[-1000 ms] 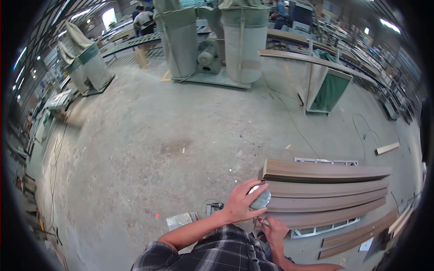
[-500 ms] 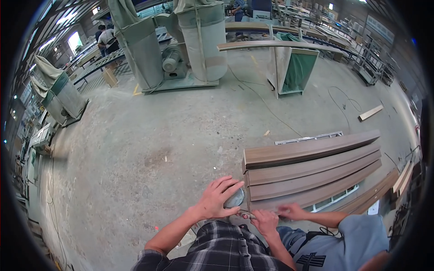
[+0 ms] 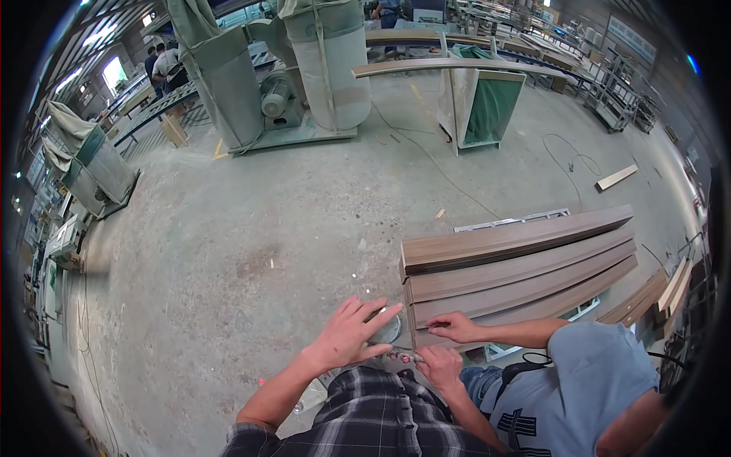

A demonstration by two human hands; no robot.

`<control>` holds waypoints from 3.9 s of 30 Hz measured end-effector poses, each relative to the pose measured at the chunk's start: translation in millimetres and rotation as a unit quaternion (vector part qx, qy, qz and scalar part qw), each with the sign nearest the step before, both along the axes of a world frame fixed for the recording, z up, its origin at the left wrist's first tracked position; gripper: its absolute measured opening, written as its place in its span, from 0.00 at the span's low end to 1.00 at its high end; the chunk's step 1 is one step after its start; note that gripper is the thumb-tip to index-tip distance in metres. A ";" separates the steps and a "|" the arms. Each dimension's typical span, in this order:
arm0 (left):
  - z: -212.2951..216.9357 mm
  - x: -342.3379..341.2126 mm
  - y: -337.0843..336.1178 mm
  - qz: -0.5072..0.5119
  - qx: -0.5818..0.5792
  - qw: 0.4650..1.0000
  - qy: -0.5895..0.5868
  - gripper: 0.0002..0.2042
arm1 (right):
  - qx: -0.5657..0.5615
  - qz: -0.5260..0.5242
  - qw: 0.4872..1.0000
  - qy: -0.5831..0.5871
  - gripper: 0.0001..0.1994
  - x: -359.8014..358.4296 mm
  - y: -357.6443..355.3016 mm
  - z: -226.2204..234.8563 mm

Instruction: Measuring and marking a wooden plank with a ruler and pencil, then transporting a metal can across a factory floor.

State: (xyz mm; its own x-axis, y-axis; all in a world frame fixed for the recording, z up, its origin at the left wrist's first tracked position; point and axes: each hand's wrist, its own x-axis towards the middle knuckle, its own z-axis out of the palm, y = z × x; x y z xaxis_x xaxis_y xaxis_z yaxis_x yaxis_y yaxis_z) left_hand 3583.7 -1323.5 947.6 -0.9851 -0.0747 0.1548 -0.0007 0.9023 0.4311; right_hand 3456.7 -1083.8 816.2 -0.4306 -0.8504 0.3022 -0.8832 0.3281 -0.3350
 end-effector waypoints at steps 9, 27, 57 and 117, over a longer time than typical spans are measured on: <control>-20.8 6.2 29.9 0.128 0.050 0.988 0.076 0.40 | 0.202 0.193 0.905 -0.322 0.16 -100.6 9.7 -121.7; -60.2 1.7 -111.9 0.095 0.103 0.990 0.003 0.45 | 0.113 0.098 0.989 -0.017 0.14 -72.3 -87.4 -77.3; -45.7 38.0 -446.2 0.593 0.000 0.805 -0.022 0.39 | 0.079 0.674 0.733 -0.034 0.22 -118.0 -754.8 -28.1; 3.3 523.5 -1060.5 0.637 0.038 0.768 -0.048 0.42 | 0.058 0.777 0.626 -0.031 0.10 402.8 -1448.2 -32.4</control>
